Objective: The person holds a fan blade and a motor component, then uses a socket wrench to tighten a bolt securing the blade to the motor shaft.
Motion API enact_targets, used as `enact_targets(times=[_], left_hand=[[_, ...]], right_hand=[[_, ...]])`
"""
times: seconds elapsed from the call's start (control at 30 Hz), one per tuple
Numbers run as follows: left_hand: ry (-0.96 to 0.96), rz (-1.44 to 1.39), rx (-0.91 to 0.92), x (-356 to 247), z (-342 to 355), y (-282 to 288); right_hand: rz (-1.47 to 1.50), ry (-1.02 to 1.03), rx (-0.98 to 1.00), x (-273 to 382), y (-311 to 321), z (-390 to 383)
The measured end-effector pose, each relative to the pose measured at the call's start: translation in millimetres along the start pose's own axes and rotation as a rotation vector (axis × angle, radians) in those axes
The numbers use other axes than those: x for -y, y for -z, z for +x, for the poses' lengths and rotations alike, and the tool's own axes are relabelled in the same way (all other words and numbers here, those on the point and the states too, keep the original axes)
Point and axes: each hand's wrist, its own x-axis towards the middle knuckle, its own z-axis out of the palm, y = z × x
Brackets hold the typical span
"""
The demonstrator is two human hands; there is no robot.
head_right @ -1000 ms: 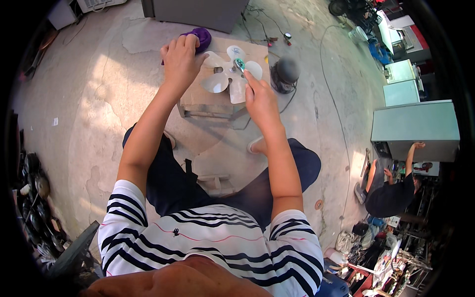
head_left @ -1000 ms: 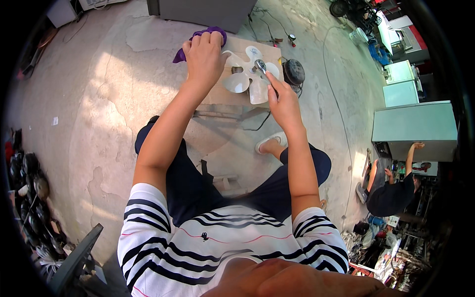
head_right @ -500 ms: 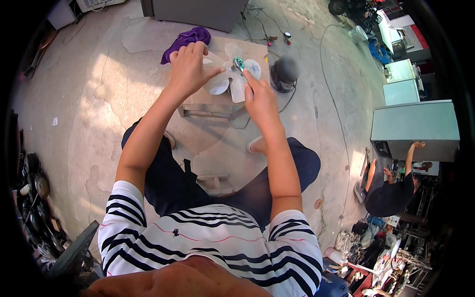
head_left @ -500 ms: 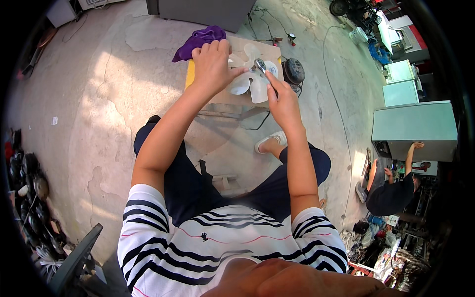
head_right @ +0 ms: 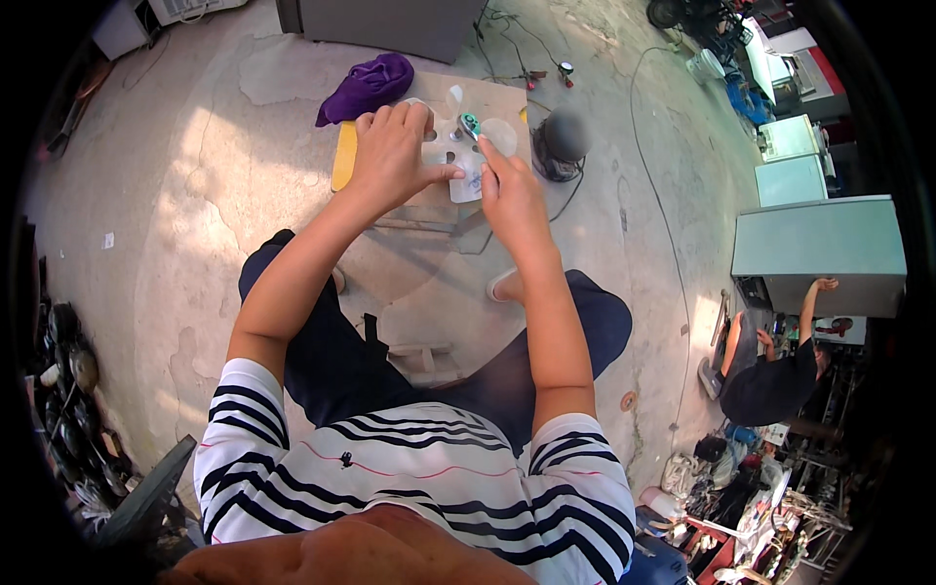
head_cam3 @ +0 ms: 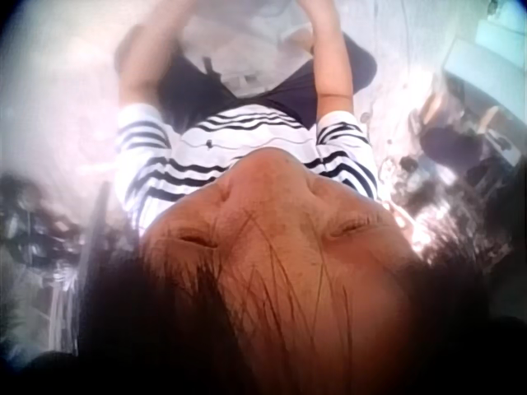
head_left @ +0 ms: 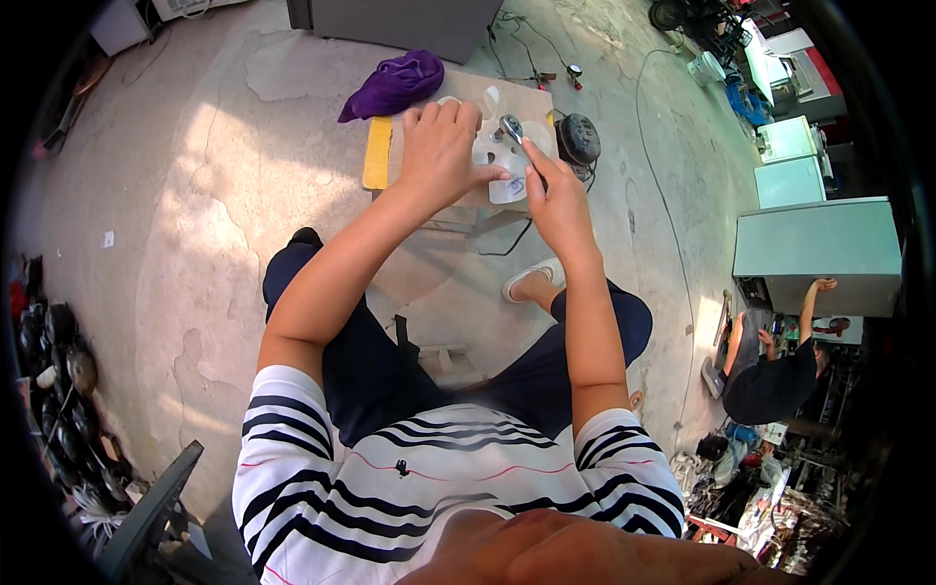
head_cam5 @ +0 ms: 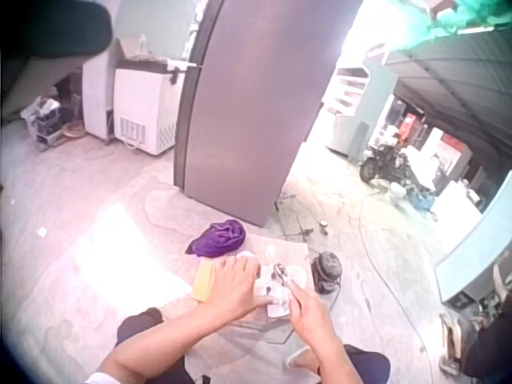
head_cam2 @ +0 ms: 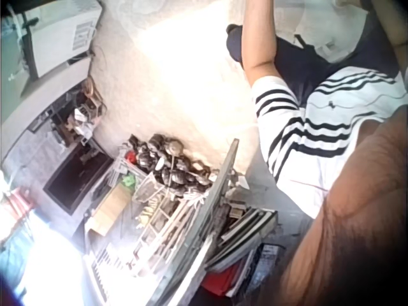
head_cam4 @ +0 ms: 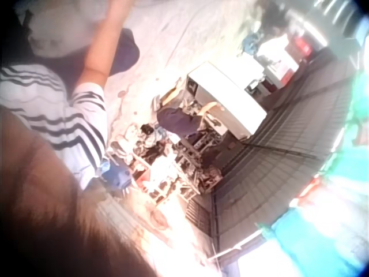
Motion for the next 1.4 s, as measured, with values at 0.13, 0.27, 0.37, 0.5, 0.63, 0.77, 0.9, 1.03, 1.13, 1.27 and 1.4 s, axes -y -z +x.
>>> enact_targets(times=[0.13, 0.27, 0.37, 0.5, 0.63, 0.77, 0.9, 1.03, 1.13, 1.27, 1.4], left_hand=[[0.056, 0.153, 0.11, 15.3, 3.5, -1.9], [0.169, 0.492, -0.268, 71.2, 28.8, -2.6], [0.105, 0.041, -0.15, 40.9, 18.9, 3.7], [0.031, 0.041, 0.208, 9.4, -3.2, -1.9], [0.059, 0.475, -0.112, 46.0, 14.7, -2.9], [0.162, 0.15, -0.206, 48.7, 22.5, 5.2], [0.032, -0.002, 0.171, 8.3, -1.9, 0.3], [0.101, 0.4, -0.001, 39.9, 13.4, 1.4], [0.221, 0.423, -0.215, 61.5, 27.2, 8.2], [0.067, -0.011, -0.01, 13.3, 3.3, -4.2], [0.036, 0.195, 0.083, 12.1, -0.6, -9.0]], right_hand=[[-0.002, 0.0, 0.005, 3.4, 1.1, -0.2], [-0.004, 0.008, -0.008, 1.4, -0.9, -0.2], [0.006, 0.002, 0.004, 1.6, 1.6, 0.9], [0.027, -0.009, 0.008, 2.1, 0.9, 1.0], [0.004, -0.02, 0.023, 5.1, 2.1, 1.4], [-0.005, -0.009, 0.016, -2.8, 0.2, 1.5], [0.012, -0.021, 0.028, 2.3, 2.0, 2.7], [0.006, 0.009, 0.003, 1.0, 0.6, 1.5], [-0.016, -0.036, 0.05, 4.2, 3.4, 2.5], [0.013, -0.029, 0.021, 2.9, 2.3, 2.8], [0.006, -0.06, 0.047, 4.8, 4.6, 2.5]])
